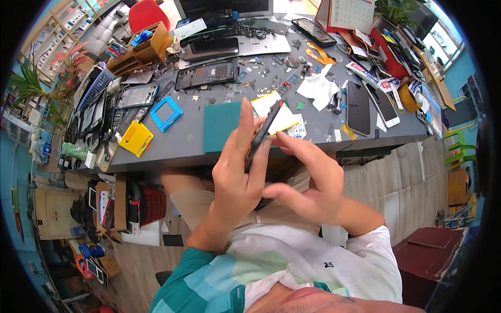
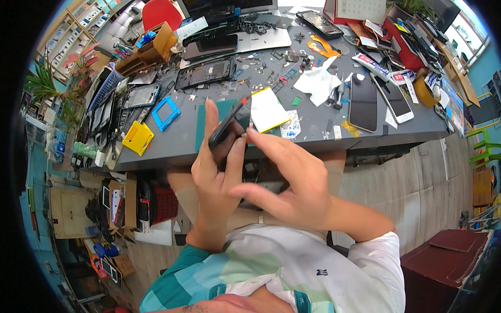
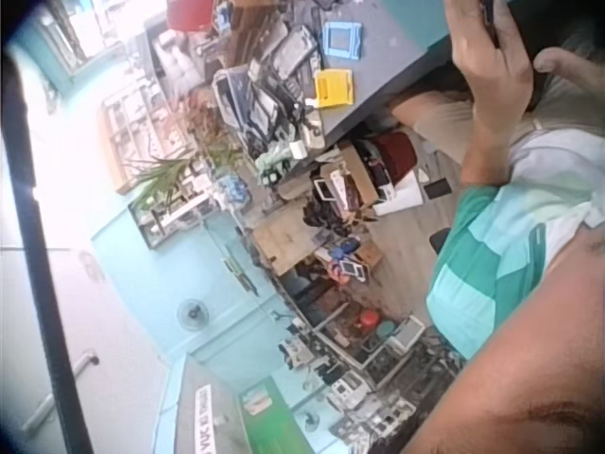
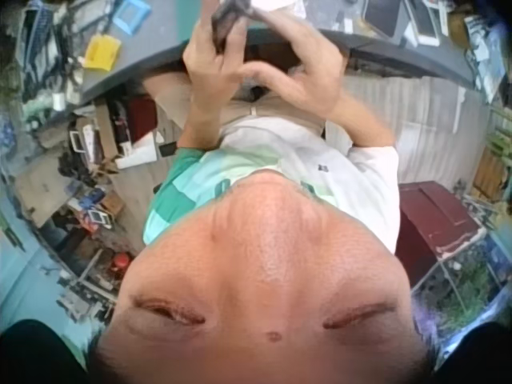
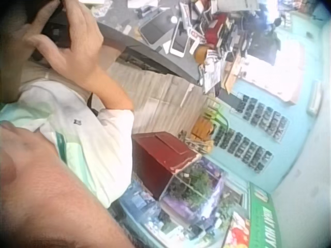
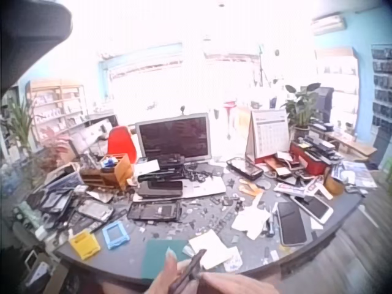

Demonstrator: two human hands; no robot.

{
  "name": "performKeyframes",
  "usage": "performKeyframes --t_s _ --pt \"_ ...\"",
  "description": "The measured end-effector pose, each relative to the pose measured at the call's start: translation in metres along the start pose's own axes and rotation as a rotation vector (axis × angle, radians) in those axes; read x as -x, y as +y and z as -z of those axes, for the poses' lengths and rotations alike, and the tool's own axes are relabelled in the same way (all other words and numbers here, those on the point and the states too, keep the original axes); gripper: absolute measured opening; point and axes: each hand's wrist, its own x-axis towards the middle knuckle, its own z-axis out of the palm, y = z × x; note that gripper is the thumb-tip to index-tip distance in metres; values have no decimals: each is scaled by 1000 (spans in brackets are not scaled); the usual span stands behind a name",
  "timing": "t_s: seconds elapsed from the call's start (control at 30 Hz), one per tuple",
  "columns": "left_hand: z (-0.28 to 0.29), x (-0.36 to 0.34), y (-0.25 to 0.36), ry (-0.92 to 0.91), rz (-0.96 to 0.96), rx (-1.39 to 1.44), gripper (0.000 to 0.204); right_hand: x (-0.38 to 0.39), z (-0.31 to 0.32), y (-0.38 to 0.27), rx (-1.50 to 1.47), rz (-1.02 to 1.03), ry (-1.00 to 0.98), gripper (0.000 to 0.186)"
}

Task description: The person applies adhesive to the edges of a smartphone frame, then aligns and presses a screen assembly onto the frame. They inspect the edges and internal components, handling the device and a tube of adhesive.

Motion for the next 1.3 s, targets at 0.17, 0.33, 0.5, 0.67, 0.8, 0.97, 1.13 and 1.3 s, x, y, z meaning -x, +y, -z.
performKeyframes --t_s 0.17,0.33,0.5,0.67,0.8,0.97,1.13,1.3 --pt "0 -8 16 -109 -60 -229 87 -1 4 -12 -119 -207 -25 66" --pt "-8 -17 19 -147 -67 -312 88 -2 3 -9 -404 -525 5 51" --pt "-17 -19 8 -174 -133 -460 88 0 -4 5 -577 -527 99 40" --pt "-12 -22 12 -205 -41 -398 106 -5 8 19 -533 -729 18 38" --pt "-2 -21 19 -183 96 -265 110 -11 5 35 -819 -833 159 37" --pt "17 -13 4 29 355 263 65 -12 15 50 -916 -866 101 36" --pt "34 -4 -22 131 419 535 26 -9 16 53 -987 -853 49 36" --pt "24 16 -33 114 500 836 18 -10 12 45 -971 -853 40 36"
